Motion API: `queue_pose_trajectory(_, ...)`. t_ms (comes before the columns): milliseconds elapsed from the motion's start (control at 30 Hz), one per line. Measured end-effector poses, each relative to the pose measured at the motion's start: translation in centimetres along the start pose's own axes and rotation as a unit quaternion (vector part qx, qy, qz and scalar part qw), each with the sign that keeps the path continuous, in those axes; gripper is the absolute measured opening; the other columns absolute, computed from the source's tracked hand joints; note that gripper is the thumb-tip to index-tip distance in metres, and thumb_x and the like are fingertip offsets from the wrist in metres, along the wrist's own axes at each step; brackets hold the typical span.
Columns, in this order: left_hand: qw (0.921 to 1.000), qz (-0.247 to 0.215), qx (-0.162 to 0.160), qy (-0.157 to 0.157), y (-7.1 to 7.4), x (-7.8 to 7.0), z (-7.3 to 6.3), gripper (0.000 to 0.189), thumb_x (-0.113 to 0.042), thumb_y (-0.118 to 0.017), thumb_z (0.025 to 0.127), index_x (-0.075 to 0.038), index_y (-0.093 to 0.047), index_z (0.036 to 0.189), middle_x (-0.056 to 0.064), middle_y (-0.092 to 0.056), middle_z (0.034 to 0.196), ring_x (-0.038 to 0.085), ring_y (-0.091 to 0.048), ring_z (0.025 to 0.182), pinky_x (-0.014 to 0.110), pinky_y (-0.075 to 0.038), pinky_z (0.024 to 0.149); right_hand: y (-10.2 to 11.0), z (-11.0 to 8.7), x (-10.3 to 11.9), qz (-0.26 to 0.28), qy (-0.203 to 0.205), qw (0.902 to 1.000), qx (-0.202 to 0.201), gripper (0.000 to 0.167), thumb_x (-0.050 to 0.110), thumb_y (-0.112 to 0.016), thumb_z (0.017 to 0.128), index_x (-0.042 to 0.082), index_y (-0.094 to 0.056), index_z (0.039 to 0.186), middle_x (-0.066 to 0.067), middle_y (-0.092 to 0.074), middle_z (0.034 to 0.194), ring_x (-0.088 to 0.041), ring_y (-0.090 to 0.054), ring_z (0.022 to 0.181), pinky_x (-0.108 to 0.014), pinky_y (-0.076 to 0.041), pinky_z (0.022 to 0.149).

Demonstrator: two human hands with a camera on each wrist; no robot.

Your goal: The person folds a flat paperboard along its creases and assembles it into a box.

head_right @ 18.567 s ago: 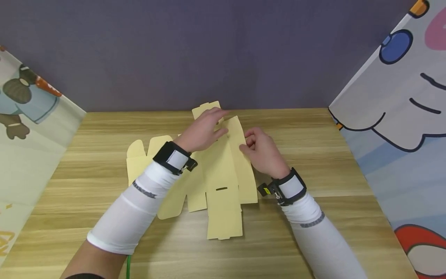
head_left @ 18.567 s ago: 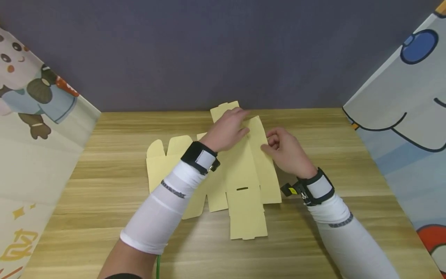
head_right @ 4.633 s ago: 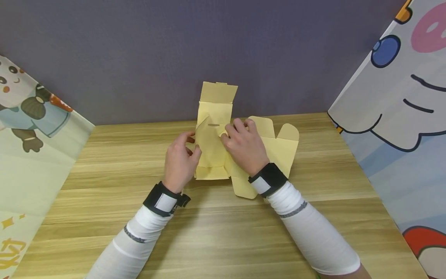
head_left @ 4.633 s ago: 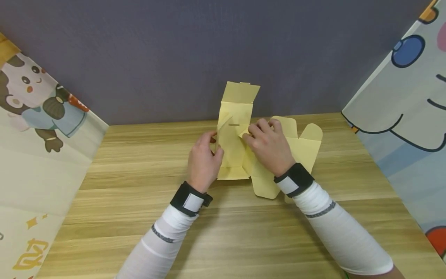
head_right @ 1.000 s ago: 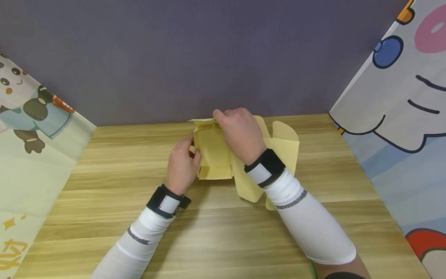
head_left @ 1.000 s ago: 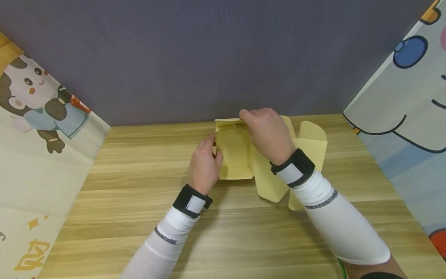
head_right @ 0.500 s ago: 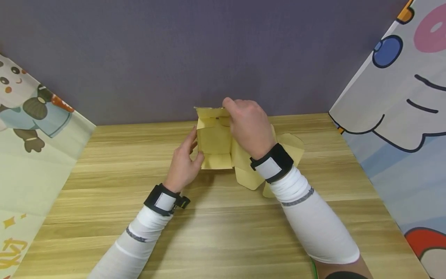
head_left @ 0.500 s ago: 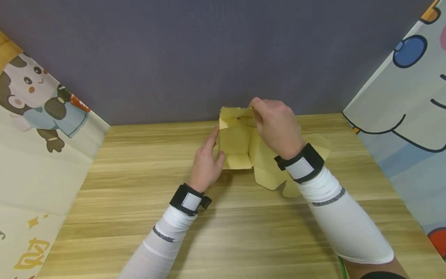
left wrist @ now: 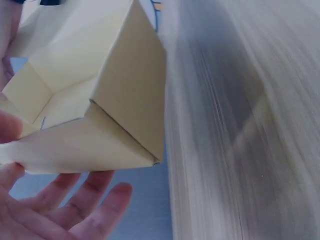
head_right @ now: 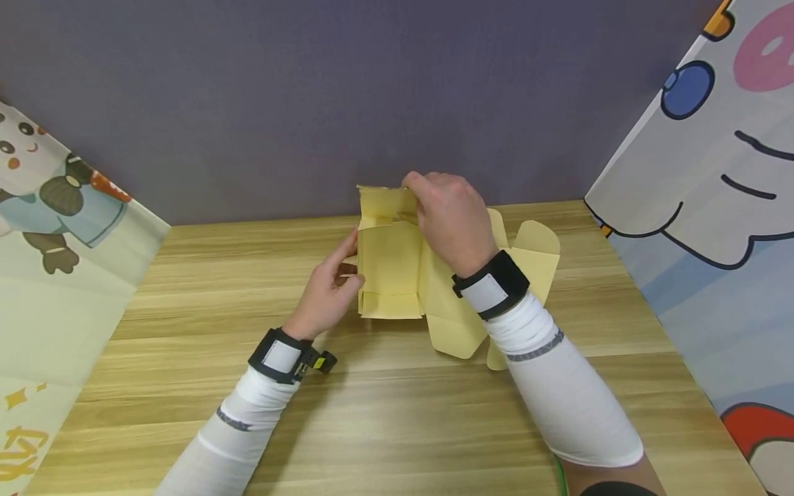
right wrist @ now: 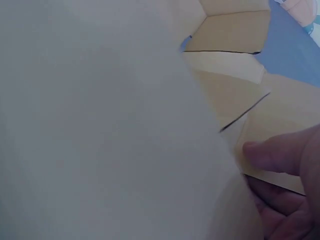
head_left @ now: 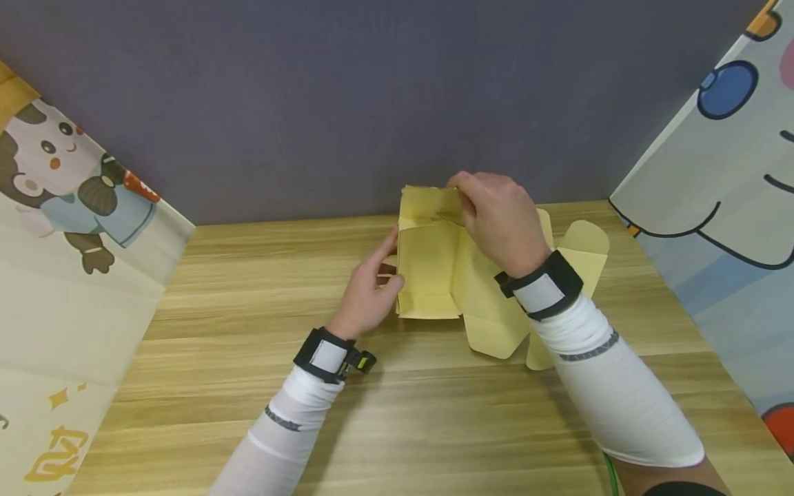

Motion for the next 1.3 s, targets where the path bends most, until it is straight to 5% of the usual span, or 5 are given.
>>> queue_pose_trajectory(267, 0.9976, -0.054, 0.038, 0.017, 0.4, -1.5, -0.4, 0.074, -0.009, -0.057, 0.094, -0.026, -0.018, 0.155, 0.012, -0.04, 0.149, 0.03, -0.06, 0.106, 0.04, -0.054, 0.089, -0.2, 0.0, 0.0, -0.021, 0.032, 0.9992, 0.008, 0.017, -0.001, -0.057, 0.09, 0.009, -0.069, 0.097, -0.009, -0.071, 0.078, -0.029, -0.067, 0.078, -0.052, -0.044, 0.102)
queue_pose_trajectory(500, 0.9955, -0.089, 0.022, 0.024, 1.6, -3.0, -0.5, 0.068, -0.012, -0.057, 0.097, -0.018, -0.022, 0.155, 0.019, -0.044, 0.142, 0.033, -0.057, 0.111, 0.042, -0.054, 0.089, -0.4, 0.0, 0.4, -0.022, 0.043, 0.9984, 0.029, 0.015, 0.004, -0.061, 0.089, 0.013, -0.071, 0.097, -0.008, -0.072, 0.085, -0.029, -0.066, 0.086, -0.057, -0.033, 0.11)
queue_pose_trajectory(967, 0.9935, -0.108, 0.003, 0.036, 2.2, -2.6, -0.2, 0.063, -0.013, -0.057, 0.097, -0.013, -0.028, 0.152, 0.021, -0.045, 0.141, 0.034, -0.056, 0.111, 0.043, -0.053, 0.09, -1.8, -1.0, 0.9, -0.006, 0.084, 0.9891, 0.121, 0.03, -0.002, -0.059, 0.082, 0.017, -0.061, 0.105, -0.002, -0.073, 0.097, -0.025, -0.068, 0.088, -0.064, -0.008, 0.117)
queue_pose_trajectory(1133, 0.9933, -0.107, 0.001, 0.043, 2.3, -2.4, -0.3, 0.06, -0.011, -0.057, 0.097, -0.012, -0.03, 0.151, 0.021, -0.045, 0.141, 0.037, -0.055, 0.112, 0.044, -0.052, 0.09, -2.4, -1.4, 1.0, -0.015, 0.083, 0.9801, 0.18, 0.043, 0.038, -0.068, 0.085, 0.018, -0.059, 0.122, -0.004, -0.069, 0.116, -0.026, -0.065, 0.104, -0.067, -0.003, 0.115)
queue_pose_trajectory(1300, 0.9935, -0.103, 0.004, 0.048, 2.3, -2.3, -0.3, 0.059, -0.011, -0.056, 0.097, -0.013, -0.031, 0.15, 0.021, -0.044, 0.141, 0.037, -0.055, 0.112, 0.043, -0.052, 0.09, -2.8, -1.6, 0.8, -0.012, 0.072, 0.9756, 0.207, 0.067, 0.072, -0.046, 0.087, 0.02, -0.058, 0.126, -0.002, -0.066, 0.123, -0.024, -0.063, 0.11, -0.066, 0.001, 0.115)
Point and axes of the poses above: each hand's wrist, its own z-axis towards the middle knuckle, its own y-axis out of the back of the hand, x = y × z, the point moved 6 cm from there along z, towards the middle knuckle
